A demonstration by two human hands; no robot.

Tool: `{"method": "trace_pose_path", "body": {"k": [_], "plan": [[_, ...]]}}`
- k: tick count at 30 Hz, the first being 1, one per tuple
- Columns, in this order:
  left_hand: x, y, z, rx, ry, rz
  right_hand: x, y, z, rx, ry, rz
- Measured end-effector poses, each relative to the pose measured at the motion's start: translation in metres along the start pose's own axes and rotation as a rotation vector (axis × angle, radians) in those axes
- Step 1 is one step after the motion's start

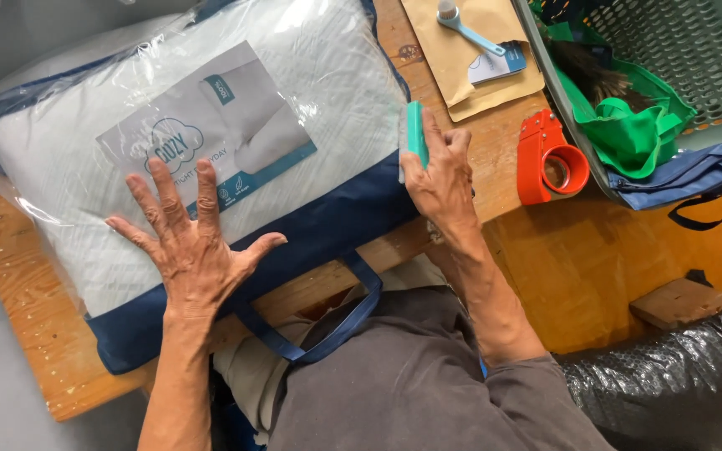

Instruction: The person uses a small green brush to clean the surface of a packaged pillow placed on a wooden table. They scrub the plastic packaging and the blue fabric edges, then lift the pillow to clean the underside and the attached handles before placing it back down.

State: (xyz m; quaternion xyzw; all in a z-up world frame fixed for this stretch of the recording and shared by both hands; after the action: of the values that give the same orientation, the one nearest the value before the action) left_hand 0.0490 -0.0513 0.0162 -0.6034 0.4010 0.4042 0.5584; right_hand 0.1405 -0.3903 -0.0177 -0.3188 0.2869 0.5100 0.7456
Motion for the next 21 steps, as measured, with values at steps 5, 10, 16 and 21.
{"method": "trace_pose_path", "body": {"k": [5, 10, 16, 21], "plan": [[-0.001, 0.000, -0.005, 0.007, 0.000, 0.002, -0.014, 0.025, -0.045, 0.110, 0.128, 0.138], [0.002, -0.002, 0.000, 0.000, 0.008, 0.036, -0.040, 0.039, -0.075, 0.115, 0.171, 0.166], [-0.003, -0.003, -0.004, 0.018, 0.004, 0.037, -0.025, 0.061, -0.006, -0.191, -0.158, -0.245], [0.005, 0.002, 0.000, 0.022, 0.002, 0.007, 0.011, 0.072, -0.054, -0.056, 0.110, -0.173]]}}
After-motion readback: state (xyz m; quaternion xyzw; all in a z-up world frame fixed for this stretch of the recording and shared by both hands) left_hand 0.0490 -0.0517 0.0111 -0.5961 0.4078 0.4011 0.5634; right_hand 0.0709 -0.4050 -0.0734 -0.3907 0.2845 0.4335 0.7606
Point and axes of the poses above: each hand's wrist, its own y-axis away from the middle knuckle, its own x-axis out of the palm, z = x × y, the point moved 10 cm from there along -y, towards the middle knuckle, and after that the axes turned 14 degrees about -z, right-handed, at the moved point
